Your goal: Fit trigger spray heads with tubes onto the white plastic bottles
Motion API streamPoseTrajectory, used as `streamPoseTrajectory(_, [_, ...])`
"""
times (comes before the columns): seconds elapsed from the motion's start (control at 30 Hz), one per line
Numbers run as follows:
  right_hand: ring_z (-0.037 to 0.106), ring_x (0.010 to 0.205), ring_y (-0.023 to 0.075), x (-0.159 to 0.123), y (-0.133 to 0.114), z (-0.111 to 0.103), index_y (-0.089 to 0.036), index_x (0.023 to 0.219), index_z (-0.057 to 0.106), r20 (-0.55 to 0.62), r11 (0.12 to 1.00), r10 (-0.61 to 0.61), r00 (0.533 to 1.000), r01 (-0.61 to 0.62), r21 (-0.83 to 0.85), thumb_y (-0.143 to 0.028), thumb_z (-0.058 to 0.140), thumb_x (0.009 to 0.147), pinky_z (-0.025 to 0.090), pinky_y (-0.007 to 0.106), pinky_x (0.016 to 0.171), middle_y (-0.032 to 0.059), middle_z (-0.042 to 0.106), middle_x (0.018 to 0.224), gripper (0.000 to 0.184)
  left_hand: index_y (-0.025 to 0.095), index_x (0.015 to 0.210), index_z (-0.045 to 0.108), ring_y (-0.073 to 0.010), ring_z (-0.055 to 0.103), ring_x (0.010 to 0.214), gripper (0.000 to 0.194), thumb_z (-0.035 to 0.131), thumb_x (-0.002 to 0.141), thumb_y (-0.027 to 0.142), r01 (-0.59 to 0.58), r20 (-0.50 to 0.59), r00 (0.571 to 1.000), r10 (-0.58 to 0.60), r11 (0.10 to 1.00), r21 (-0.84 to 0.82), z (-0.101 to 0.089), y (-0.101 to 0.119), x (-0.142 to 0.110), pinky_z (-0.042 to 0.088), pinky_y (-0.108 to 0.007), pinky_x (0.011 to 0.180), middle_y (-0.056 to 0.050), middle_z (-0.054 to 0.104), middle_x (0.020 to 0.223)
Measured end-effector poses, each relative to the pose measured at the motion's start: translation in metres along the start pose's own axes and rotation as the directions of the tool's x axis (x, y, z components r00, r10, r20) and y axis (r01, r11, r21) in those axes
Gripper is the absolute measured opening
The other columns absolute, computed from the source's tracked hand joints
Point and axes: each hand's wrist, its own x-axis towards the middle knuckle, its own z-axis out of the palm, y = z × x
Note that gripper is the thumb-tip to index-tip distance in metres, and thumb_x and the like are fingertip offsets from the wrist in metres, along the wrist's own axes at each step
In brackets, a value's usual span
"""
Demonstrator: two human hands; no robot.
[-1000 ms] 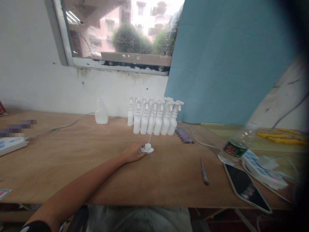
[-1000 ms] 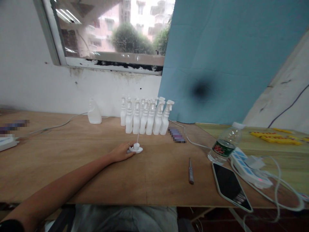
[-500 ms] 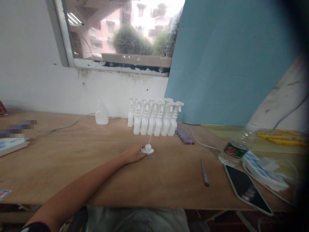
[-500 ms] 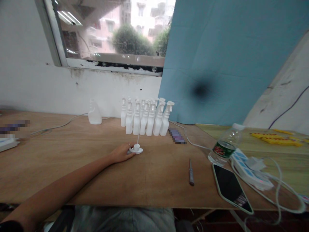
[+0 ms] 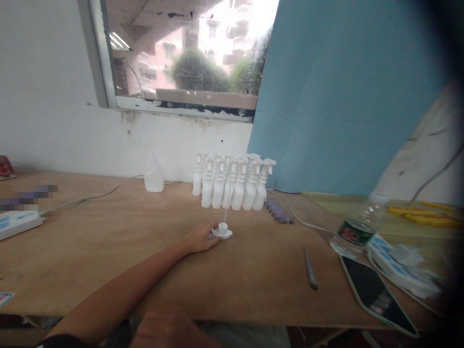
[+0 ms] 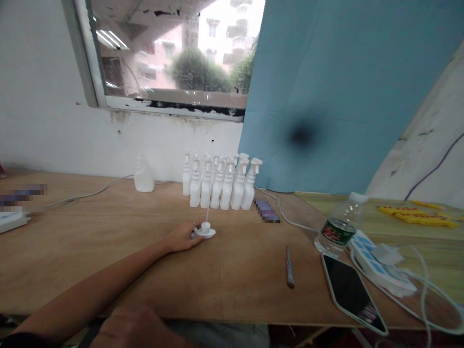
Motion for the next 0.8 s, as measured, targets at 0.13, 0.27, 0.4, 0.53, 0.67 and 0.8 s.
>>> streamPoseTrajectory(0.13, [0.054, 0.076, 0.0211, -0.033, 0.074, -0.055, -0.015, 0.077, 0.063, -0.094, 0.949, 0.066, 0.993, -0.091, -0.303, -0.021, 0.050, 0.084, 0.048, 0.040, 0.073, 0.0080, 0.063, 0.076, 0.016, 0.018, 0.103, 0.059, -0.0162, 0.058, 0.070, 0.034, 0.063, 0.077, 0.039, 0.026, -0.063, 0.997, -0.044, 0.965, -0.262, 0.002, -0.005, 0.000, 0.044, -0.026, 0.064, -0.002, 0.064, 0.080])
streamPoseTrajectory(0.27, [0.042, 0.119, 0.0313, -0.061, 0.138, -0.116, -0.013, 0.116, 0.058, -0.056, 0.868, 0.142, 0.988, -0.152, -0.472, -0.009, 0.054, 0.070, 0.035, 0.052, 0.098, 0.0157, 0.053, 0.126, 0.046, 0.016, 0.103, 0.058, -0.0148, 0.060, 0.071, 0.032, 0.063, 0.078, 0.035, -0.024, -0.161, 0.986, -0.045, 0.914, -0.406, 0.002, -0.004, 0.003, 0.046, -0.025, 0.065, -0.004, 0.066, 0.084])
streamPoseTrajectory(0.4, [0.035, 0.127, 0.0306, -0.086, 0.171, -0.126, -0.019, 0.132, 0.048, 0.056, 0.829, 0.109, 0.992, -0.059, -0.557, -0.009, 0.056, 0.072, 0.030, 0.054, 0.102, 0.0150, 0.042, 0.139, 0.060, 0.016, 0.113, 0.054, -0.0127, 0.060, 0.065, 0.046, 0.064, 0.078, 0.044, -0.011, -0.208, 0.974, -0.092, 0.895, -0.446, -0.002, 0.005, -0.001, 0.047, -0.023, 0.060, -0.002, 0.067, 0.081])
streamPoseTrajectory(0.53, [0.043, 0.121, 0.0248, -0.107, 0.187, -0.107, -0.025, 0.126, 0.051, -0.013, 0.799, -0.081, 0.997, 0.057, -0.599, -0.012, 0.050, 0.086, 0.038, 0.049, 0.097, 0.0114, 0.054, 0.127, 0.042, 0.018, 0.103, 0.061, -0.0139, 0.062, 0.066, 0.044, 0.067, 0.074, 0.049, -0.096, -0.120, 0.991, 0.065, 0.957, -0.272, -0.002, 0.012, -0.012, 0.047, -0.024, 0.064, -0.002, 0.068, 0.080])
streamPoseTrajectory(0.67, [0.052, 0.113, 0.0222, -0.117, 0.188, -0.102, -0.022, 0.124, 0.050, -0.239, 0.852, -0.092, 0.967, -0.048, -0.522, -0.014, 0.049, 0.089, 0.042, 0.046, 0.094, 0.0117, 0.061, 0.117, 0.036, 0.017, 0.091, 0.062, -0.0123, 0.058, 0.058, 0.041, 0.049, 0.085, 0.055, -0.122, -0.216, 0.974, 0.064, 0.955, -0.271, 0.002, -0.004, -0.010, 0.045, -0.024, 0.059, -0.002, 0.064, 0.069])
streamPoseTrajectory(0.8, [0.058, 0.106, 0.0236, -0.120, 0.179, -0.109, -0.022, 0.124, 0.049, -0.549, 0.936, 0.196, 0.812, -0.323, -0.143, -0.022, 0.059, 0.084, 0.048, 0.042, 0.089, 0.0118, 0.062, 0.115, 0.041, 0.018, 0.081, 0.058, -0.0126, 0.055, 0.057, 0.039, 0.039, 0.091, 0.050, 0.126, -0.499, 0.837, -0.222, 0.968, -0.219, -0.011, -0.044, 0.010, 0.044, -0.024, 0.060, 0.000, 0.057, 0.062])
